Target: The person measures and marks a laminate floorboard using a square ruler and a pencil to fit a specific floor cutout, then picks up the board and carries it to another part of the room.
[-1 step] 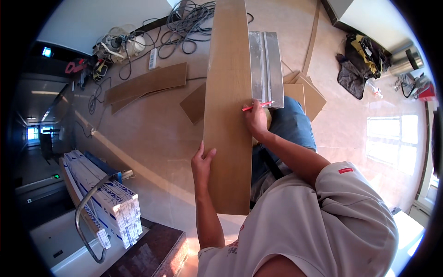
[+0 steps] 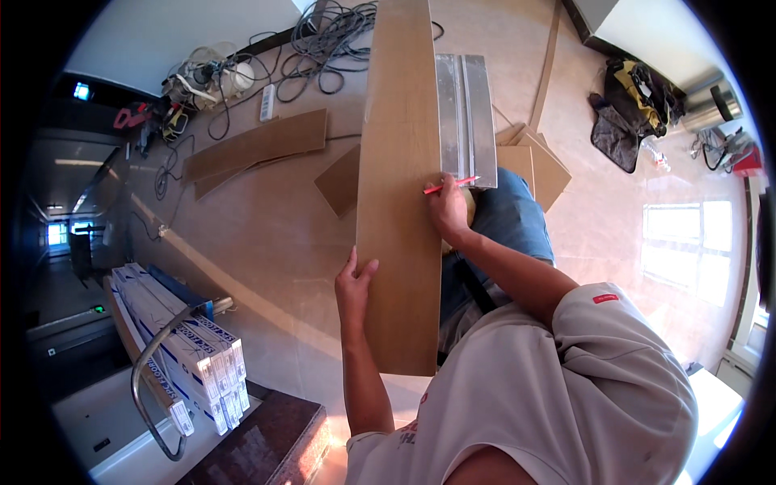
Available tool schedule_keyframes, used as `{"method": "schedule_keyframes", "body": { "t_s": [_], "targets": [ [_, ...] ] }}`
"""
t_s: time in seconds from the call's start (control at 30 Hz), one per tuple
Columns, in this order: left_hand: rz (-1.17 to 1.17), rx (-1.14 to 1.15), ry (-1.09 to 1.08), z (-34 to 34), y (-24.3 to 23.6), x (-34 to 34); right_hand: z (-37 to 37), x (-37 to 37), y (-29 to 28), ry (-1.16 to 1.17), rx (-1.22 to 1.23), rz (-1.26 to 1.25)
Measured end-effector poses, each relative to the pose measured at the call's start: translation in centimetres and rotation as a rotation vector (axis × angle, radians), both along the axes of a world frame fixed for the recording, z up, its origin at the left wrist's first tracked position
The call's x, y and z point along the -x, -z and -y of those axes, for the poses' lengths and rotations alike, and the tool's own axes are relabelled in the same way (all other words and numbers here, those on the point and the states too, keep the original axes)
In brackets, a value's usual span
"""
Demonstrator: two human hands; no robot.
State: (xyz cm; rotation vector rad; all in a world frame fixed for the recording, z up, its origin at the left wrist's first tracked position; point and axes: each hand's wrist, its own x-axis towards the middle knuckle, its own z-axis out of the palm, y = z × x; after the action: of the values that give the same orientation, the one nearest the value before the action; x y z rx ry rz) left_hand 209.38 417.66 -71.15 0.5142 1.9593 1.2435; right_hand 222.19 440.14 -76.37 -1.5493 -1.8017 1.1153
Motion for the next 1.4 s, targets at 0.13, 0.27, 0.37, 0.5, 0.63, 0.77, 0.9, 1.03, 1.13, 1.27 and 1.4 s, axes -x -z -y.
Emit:
{"method": "schedule_keyframes", "body": {
  "t_s": [0.13, 0.27, 0.37, 0.5, 0.63, 0.77, 0.9, 1.03, 1.13, 1.27, 1.4],
  "targets": [
    [-0.014, 0.014, 0.013, 0.1, -0.1, 0.1, 0.2, 0.1, -0.4, -0.001, 0.028, -0.018],
    [-0.003, 0.013, 0.008, 0.1, 0.3, 0.0, 0.2, -0.1, 0.5, 0.009, -0.02, 0.005],
    [0.022, -0.014, -0.002, 0.1, 0.3, 0.0, 0.2, -0.1, 0.8, 0.008, -0.043, -0.027],
    [0.034, 0.05, 0.014, 0.1, 0.5, 0.0, -0.1, -0.3, 1.7, -0.008, -0.058, -0.038],
    [0.038, 0.001, -0.007, 0.9, 1.7, 0.7, 0.4, 0.4, 1.0, -0.006, -0.079, -0.051],
    [0.054, 0.012, 0.004, 0.5, 1.8, 0.5, 0.2, -0.1, 1.7, 0.005, -0.132, -0.044],
    [0.028, -0.013, 0.005, 0.5, 1.8, 0.4, 0.2, -0.2, 1.7, -0.007, -0.123, -0.039],
    [-0.004, 0.007, 0.007, 0.7, 1.8, 0.6, 0.4, 0.0, 1.3, -0.009, -0.121, -0.043],
    [0.002, 0.028, 0.005, 0.3, 1.4, 0.2, 0.2, -0.3, 1.5, -0.011, -0.116, -0.022],
    [0.006, 0.032, -0.005, 0.5, 1.4, 0.3, 0.5, -0.1, 1.1, -0.008, -0.127, -0.025],
    [0.024, 0.028, 0.003, 0.4, 1.4, 0.3, 0.5, -0.2, 1.4, -0.008, -0.12, -0.033]
  ]
}}
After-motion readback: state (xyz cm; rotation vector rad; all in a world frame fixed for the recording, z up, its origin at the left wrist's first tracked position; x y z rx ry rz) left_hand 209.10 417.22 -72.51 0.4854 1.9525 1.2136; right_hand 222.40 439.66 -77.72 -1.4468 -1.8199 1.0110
